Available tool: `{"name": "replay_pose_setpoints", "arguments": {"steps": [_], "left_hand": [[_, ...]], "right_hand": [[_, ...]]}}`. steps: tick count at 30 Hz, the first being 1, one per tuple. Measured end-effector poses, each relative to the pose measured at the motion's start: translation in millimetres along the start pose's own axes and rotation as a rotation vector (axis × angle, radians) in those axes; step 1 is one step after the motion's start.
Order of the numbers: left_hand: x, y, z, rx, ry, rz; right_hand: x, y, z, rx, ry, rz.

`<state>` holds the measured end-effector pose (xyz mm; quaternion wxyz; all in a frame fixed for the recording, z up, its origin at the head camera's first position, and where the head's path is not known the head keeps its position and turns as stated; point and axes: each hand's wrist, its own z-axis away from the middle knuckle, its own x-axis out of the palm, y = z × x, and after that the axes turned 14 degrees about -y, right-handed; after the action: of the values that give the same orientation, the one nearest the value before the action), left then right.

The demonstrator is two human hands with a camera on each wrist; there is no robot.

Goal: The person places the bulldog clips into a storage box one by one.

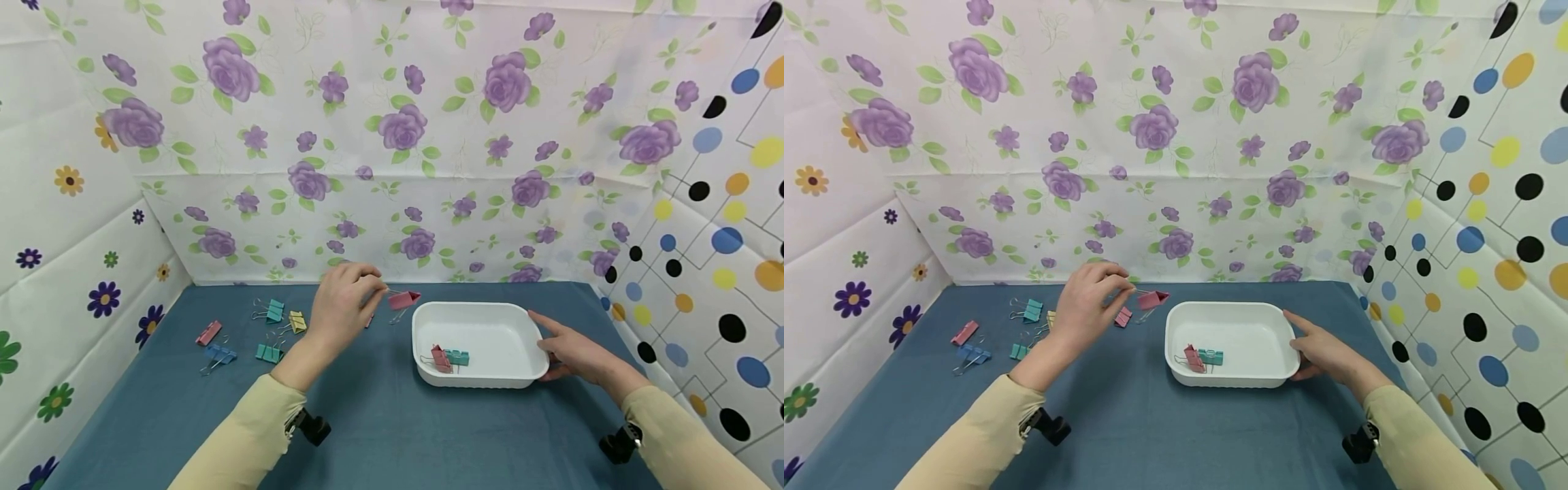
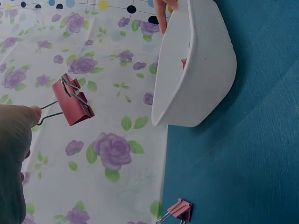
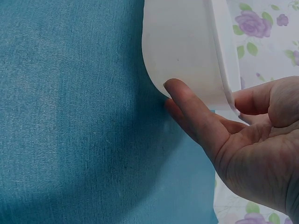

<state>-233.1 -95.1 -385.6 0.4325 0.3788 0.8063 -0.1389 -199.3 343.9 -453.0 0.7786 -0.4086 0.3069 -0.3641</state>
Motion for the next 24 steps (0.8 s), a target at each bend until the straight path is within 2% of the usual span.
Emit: {"name": "replay_pose_setpoints", "arguments": {"steps": [14, 24], "left_hand": [[15.9, 12.4, -9.6, 0.045, 0.009, 0.011], [24.4, 22.5, -17.8, 0.061, -0.008, 0.016]], "right_hand": [[-0.5, 0.5, -0.7, 0.002, -0.002, -0.004], [0.7, 0.2, 0.1, 0.003, 0.005, -0.002]]}}
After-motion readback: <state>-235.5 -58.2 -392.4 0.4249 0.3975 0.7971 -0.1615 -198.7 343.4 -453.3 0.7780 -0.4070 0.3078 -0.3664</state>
